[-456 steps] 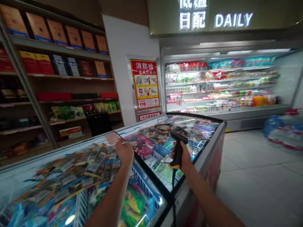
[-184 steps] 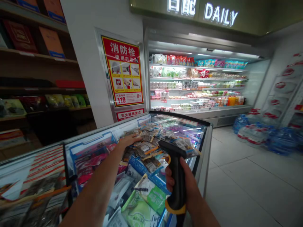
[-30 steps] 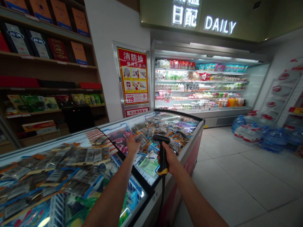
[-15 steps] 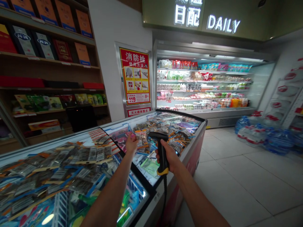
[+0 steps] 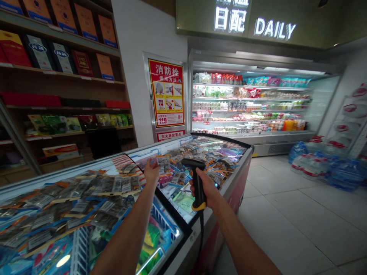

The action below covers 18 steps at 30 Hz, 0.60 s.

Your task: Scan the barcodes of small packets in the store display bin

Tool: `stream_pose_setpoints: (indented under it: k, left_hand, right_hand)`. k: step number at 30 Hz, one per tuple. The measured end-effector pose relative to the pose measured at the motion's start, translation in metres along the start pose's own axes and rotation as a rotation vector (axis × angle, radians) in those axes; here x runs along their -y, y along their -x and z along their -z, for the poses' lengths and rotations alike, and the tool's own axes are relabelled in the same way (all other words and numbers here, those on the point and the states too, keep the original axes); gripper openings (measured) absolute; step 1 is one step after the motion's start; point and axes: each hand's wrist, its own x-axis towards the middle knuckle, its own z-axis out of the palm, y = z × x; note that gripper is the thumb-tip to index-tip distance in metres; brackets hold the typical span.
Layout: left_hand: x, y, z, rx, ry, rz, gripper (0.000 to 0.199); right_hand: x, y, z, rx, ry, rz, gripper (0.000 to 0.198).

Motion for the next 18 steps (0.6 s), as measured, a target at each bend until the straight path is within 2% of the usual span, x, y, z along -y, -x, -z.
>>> stream_pose_setpoints:
  k: [5,10,14,18]
  left_hand:
    - [0.007,-0.019,0.043,-0.192,-0.237,0.001,0.058]
    - [0.015,-0.024,0.07,-0.233,-0.569,-0.178,0.041]
    - [0.014,-0.019,0.074,-0.224,-0.805,-0.316,0.037]
    - [0.005,-0.005,0.059,-0.202,-0.935,-0.408,0.034]
  right_hand:
    - [-0.003,-0.001,0.001,-0.019,-0.007,0.004,0.031]
    - [-0.005,-0.004,0.004,-0.041,-0.014,0.003,0.031]
    - [-0.005,-0.005,0.007,-0.057,-0.014,-0.003,0.03]
    - [-0.003,-0.004,0.01,-0.088,-0.023,-0.004,0.029]
